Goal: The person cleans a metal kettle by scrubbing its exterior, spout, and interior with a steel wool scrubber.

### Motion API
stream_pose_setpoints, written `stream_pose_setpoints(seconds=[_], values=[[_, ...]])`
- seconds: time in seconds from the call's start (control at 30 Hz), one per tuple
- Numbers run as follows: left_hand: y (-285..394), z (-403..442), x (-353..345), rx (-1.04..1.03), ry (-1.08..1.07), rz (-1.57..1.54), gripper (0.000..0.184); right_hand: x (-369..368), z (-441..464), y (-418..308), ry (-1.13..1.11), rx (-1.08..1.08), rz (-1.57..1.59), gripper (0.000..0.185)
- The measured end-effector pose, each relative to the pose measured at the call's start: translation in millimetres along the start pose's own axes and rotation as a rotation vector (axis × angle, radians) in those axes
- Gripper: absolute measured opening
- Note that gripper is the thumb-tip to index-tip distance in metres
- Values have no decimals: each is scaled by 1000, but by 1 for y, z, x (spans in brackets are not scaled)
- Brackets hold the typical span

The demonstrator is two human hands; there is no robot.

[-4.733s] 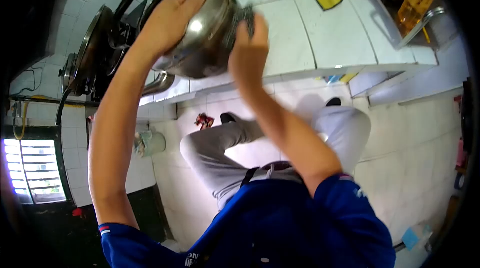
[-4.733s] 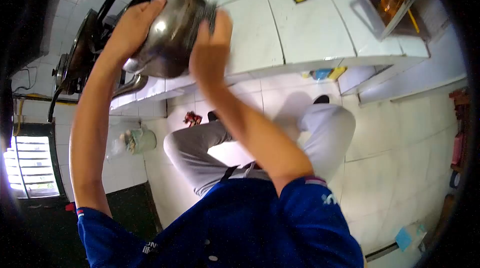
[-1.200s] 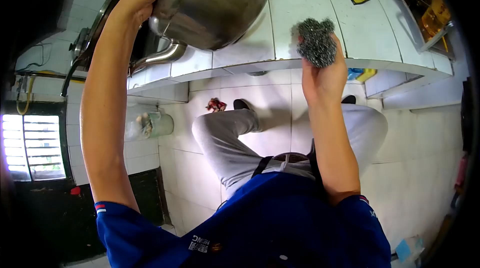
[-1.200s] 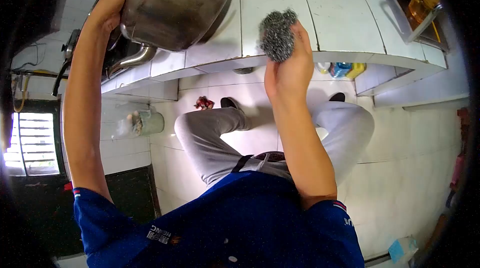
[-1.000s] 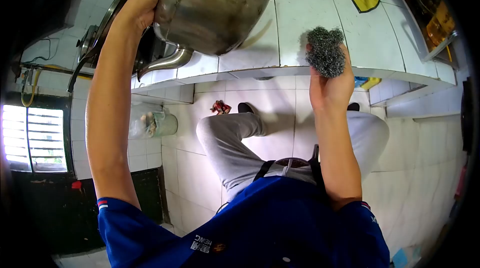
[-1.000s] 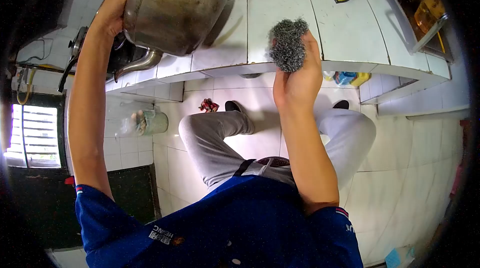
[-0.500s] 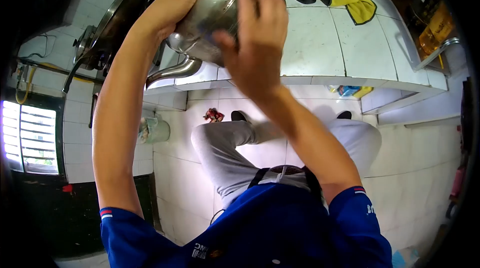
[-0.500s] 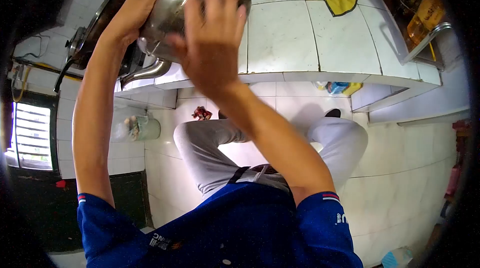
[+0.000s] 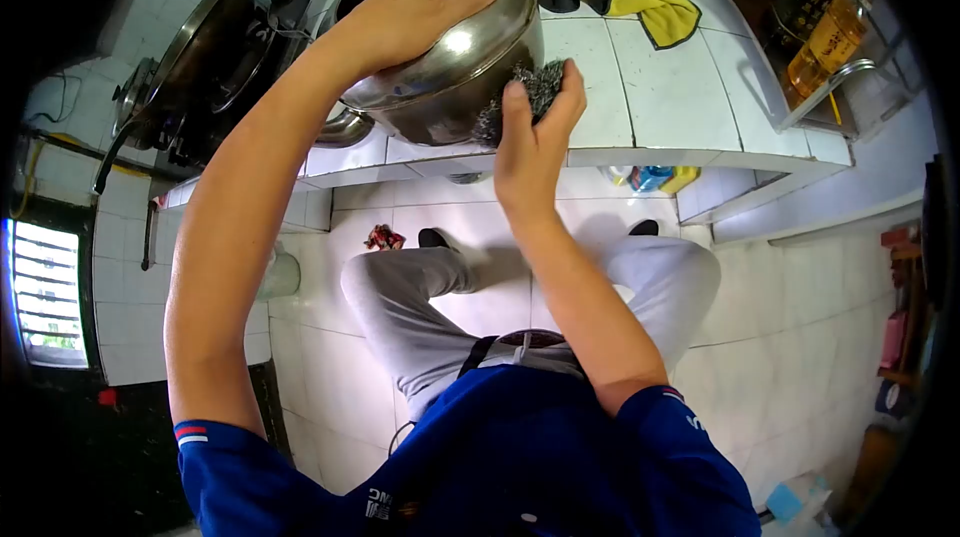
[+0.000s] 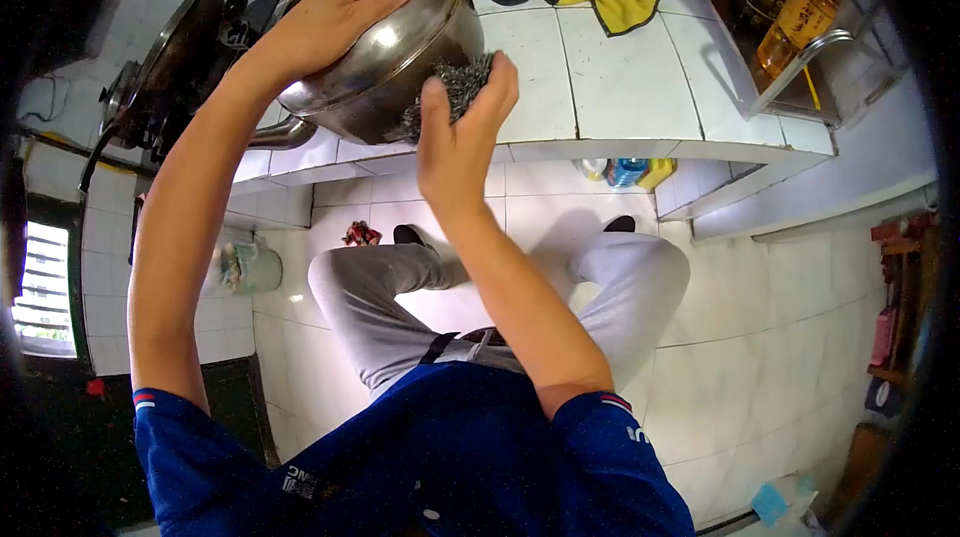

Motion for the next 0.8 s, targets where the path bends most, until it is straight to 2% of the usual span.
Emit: stream_pose_setpoints(seconds=[0.17,0.2,0.23,0.27,0.3,0.37,0.43,0.47,0.5,0.57,0.6,0.63,0.7,0.73,0.77,0.8], values=[[-12,12,-7,-103,37,42,61,-11,-17,-5,111,90,59,69],[-13,12,-8,-148,80,6,71,-14,-4,-6,128,93,41,68],[-13,13,-7,-139,82,0,71,-18,10,-6,140,93,16,68],[-10,13,-6,-141,62,8,72,-20,33,-6,168,74,39,59],[-10,12,-7,-135,42,11,72,-23,54,1,139,-63,101,55],[-15,13,-10,-59,34,-8,73,-23,34,-1,193,33,43,55],[-10,12,-5,-132,117,133,73,-20,-27,-14,160,356,-98,52],[-4,9,1,-191,151,150,75,-25,-40,-17,156,409,-78,52],[-5,13,2,-177,153,133,75,-27,-19,-19,138,415,-88,52],[-10,15,1,-188,170,93,73,-33,36,6,115,-132,139,55],[-5,6,4,-189,202,32,76,-32,22,12,87,-141,116,55],[-10,4,2,-178,207,16,76,-27,8,13,106,-30,-2,53],[-10,15,0,-214,166,153,76,-26,-12,7,165,241,-201,49],[-4,8,4,-167,128,160,76,-27,-35,-15,139,438,-181,49],[-5,12,2,-170,131,154,76,-28,-14,-14,139,444,-184,49],[-9,16,1,-208,195,130,75,-31,29,-7,108,154,-57,52]])
Point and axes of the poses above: each hand's wrist, its own z-axis towards the middle knuckle, its own x-axis out of the back of the hand, y = z × x, the point moved 7 cm from there along z, towards the middle knuckle, and after that the axes turned 15 degrees about y, right-handed, at the moved point
